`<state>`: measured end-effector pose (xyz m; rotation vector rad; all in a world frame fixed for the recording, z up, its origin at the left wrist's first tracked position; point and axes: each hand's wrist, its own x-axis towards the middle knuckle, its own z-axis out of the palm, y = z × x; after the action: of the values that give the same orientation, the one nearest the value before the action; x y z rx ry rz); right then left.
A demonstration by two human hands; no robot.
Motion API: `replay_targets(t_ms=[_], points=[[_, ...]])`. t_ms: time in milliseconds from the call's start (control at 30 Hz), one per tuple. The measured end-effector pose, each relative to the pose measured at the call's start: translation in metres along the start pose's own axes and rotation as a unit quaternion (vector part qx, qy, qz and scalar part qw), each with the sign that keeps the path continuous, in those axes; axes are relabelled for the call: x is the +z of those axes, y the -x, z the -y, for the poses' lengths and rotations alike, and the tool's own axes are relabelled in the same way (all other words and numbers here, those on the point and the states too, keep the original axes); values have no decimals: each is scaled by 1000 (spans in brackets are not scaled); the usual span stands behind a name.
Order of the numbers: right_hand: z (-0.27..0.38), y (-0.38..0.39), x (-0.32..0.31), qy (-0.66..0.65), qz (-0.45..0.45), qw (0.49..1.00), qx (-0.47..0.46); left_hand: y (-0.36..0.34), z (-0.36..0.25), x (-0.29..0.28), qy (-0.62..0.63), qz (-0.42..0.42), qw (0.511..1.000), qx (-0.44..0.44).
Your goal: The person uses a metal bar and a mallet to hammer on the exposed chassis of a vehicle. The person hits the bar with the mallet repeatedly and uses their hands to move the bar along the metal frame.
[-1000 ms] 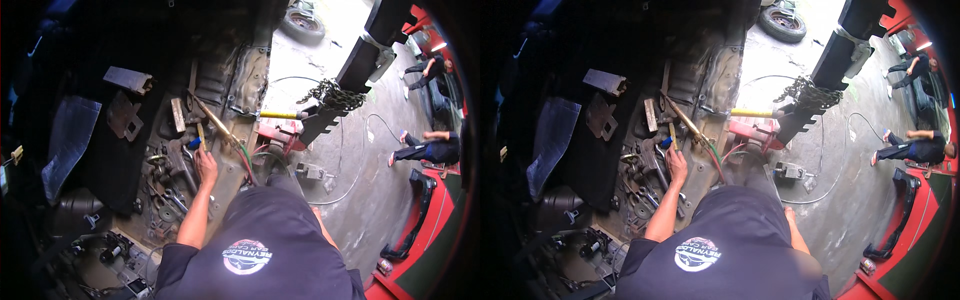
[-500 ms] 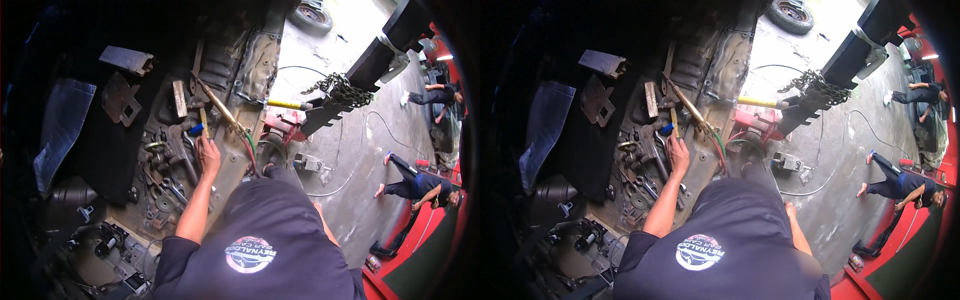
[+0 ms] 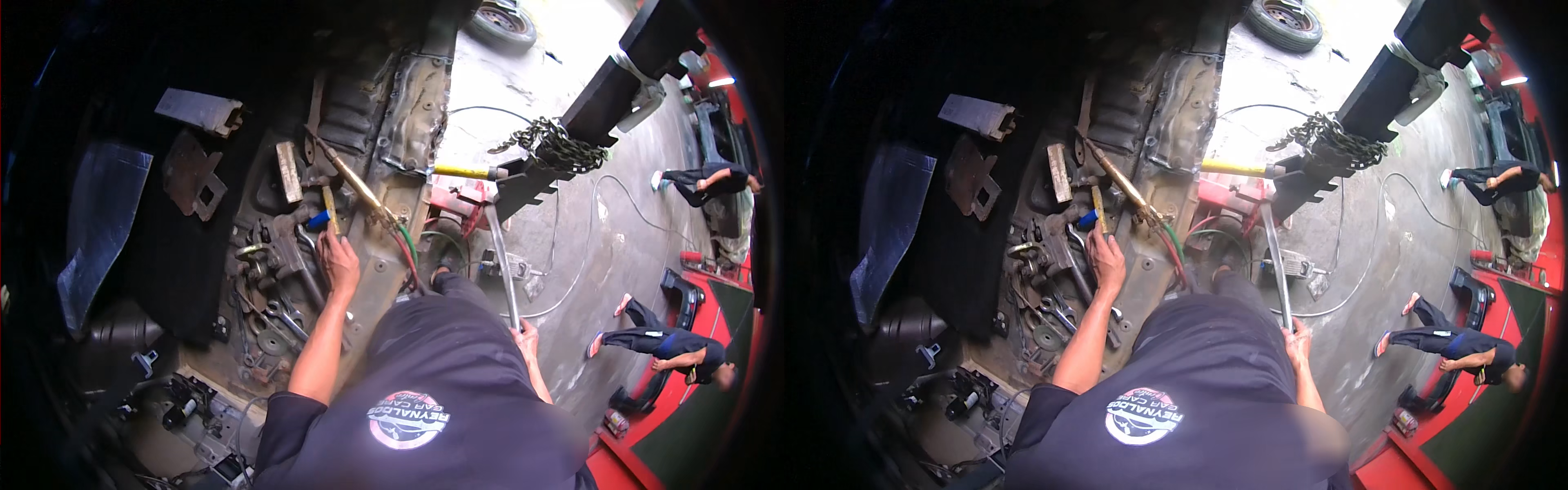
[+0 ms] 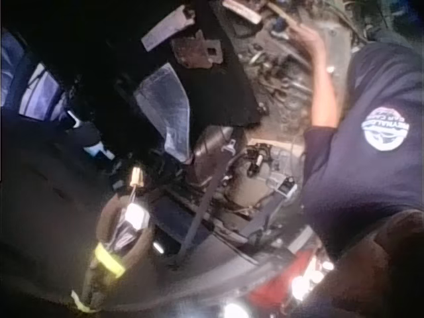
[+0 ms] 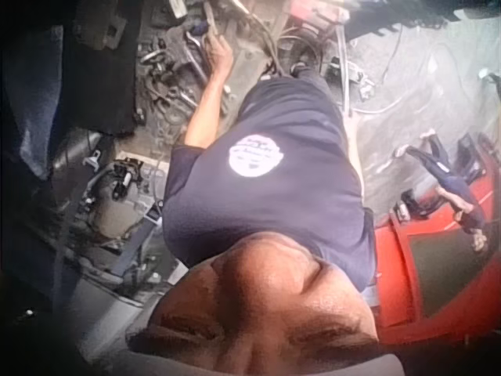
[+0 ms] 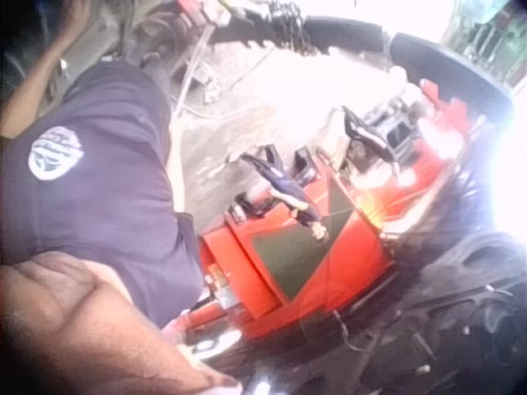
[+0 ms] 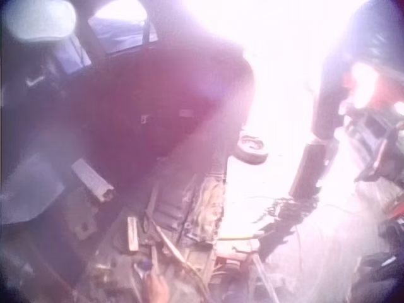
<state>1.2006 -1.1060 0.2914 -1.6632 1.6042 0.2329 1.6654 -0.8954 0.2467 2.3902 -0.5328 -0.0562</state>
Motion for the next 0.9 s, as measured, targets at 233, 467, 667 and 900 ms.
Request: replay_targets(t_ms=[233,467,667,900], points=[[119,22,-33,-114,-54,990,-65,-3,-1,6,-10,11,1000,9],[202,25,-37,-47,-18,982,-181,-3,0,7,-18,13,1000,9],[265,15,-24,-12,-9,959,-282,-2,3,7,-19,-3,1000,19],[316,-37,-14,27,-60,950,-306,-2,-1,7,-20,3,1000,12]])
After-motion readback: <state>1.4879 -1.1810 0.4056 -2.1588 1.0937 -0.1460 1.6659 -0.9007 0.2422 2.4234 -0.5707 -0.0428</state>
